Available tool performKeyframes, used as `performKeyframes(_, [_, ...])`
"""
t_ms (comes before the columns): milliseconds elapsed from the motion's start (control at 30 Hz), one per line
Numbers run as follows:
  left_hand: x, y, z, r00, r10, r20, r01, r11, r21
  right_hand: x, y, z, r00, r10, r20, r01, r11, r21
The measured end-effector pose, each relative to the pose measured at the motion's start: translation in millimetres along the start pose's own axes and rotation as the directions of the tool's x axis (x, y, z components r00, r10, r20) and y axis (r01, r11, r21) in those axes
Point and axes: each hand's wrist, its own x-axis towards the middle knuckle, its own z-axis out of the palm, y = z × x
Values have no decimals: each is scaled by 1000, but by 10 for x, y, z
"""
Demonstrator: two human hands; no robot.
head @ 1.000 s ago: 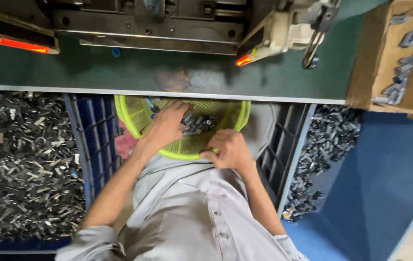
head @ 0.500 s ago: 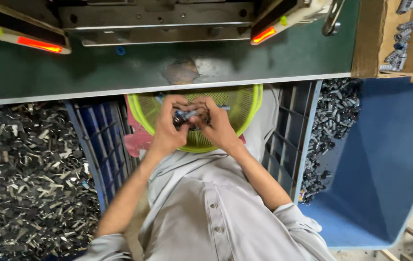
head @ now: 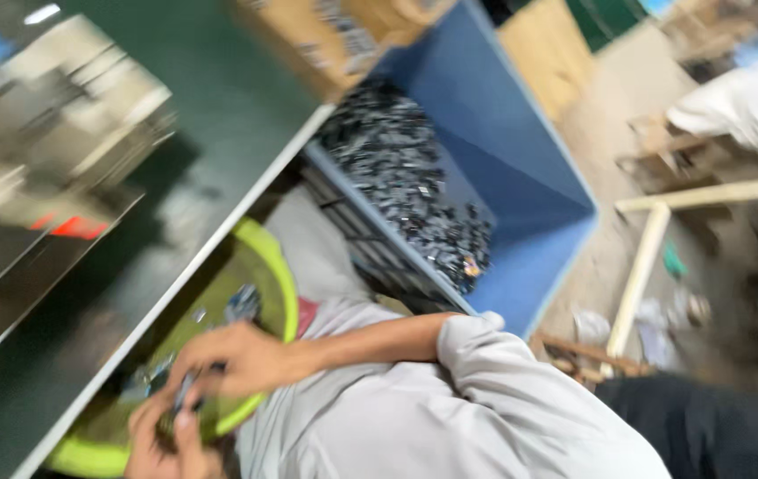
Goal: The person sits at a machine sorting small metal components, picking pieces from a green sieve basket on their lap, examining each piece by hand, and placing sorted pieces into a cardboard box or bin beside the machine. At the end they scoop handfuls of parts from a large blue bin into the basket.
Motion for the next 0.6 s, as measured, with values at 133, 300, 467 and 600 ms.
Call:
performKeyframes(133, [-285, -976, -242, 952, -305, 19, 305, 952, -37, -107, -8, 69, 993, 111, -46, -108, 991, 76])
performKeyframes(300, [-370, -1614, -568, 930, -351, 111, 361, 927, -97, -123, 318, 87, 996, -88, 30, 89, 995, -35])
performKeyframes(467, [-172, -1563, -795, 836, -317, 448, 267, 948, 173, 18, 433, 40, 992, 119, -42, -58, 726, 686])
performKeyframes(600, [26, -1527, -592, 929, -167, 330, 147, 985, 85, 153, 135, 19, 999, 2, -42, 13, 935, 355])
